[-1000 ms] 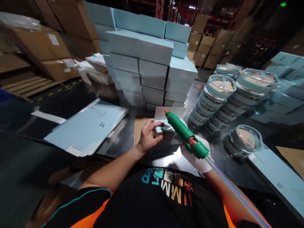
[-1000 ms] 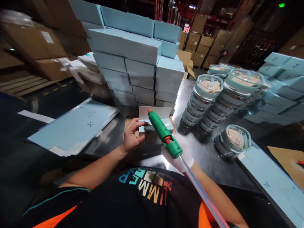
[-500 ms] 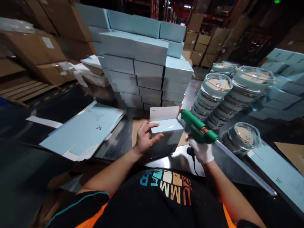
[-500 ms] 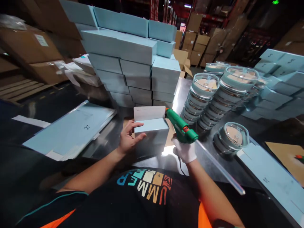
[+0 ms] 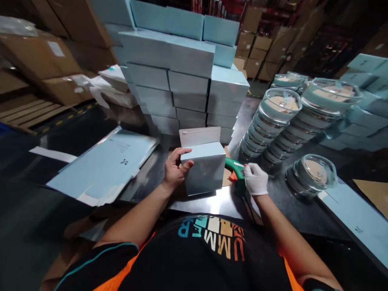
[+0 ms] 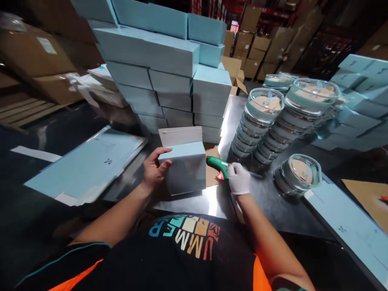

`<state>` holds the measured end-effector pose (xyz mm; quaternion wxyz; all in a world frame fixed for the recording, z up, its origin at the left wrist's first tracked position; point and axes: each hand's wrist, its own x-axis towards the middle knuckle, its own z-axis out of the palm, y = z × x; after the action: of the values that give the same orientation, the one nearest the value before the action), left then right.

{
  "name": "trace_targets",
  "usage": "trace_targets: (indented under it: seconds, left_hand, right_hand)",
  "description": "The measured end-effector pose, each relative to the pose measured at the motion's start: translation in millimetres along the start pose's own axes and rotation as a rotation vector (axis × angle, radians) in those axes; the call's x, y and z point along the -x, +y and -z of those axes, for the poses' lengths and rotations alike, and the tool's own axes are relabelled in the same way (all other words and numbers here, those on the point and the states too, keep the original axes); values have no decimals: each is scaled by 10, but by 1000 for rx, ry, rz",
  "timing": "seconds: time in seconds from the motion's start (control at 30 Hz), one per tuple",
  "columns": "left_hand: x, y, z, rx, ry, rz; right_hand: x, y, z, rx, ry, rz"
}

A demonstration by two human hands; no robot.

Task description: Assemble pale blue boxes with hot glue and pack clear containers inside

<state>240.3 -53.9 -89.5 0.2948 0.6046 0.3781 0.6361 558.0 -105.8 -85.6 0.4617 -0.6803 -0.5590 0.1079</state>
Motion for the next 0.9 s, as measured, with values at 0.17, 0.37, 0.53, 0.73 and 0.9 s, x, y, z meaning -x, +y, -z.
trace_targets:
  seconds: [0.17,0.37,0.53,0.73,0.9]
  left_hand:
    - [51,-123,-41,15,-72,-83]
    - [93,-224,0,-52,-128,-228]
    - [94,-162,-49,14,-112,-353]
    - [-70,-61,42,159,-211,-499]
    - [-194,16,174,46,-492,-668]
  right_hand:
    - [-101,-678,-344,-460,-240,-31]
    - [-197,-964,-519,-486,-381,38]
    - [-229,-692,-316,-446,-492,255]
    - [-121,-495,-141,-332,-559,604]
    - [-20,-567,-76,-286,-634,689]
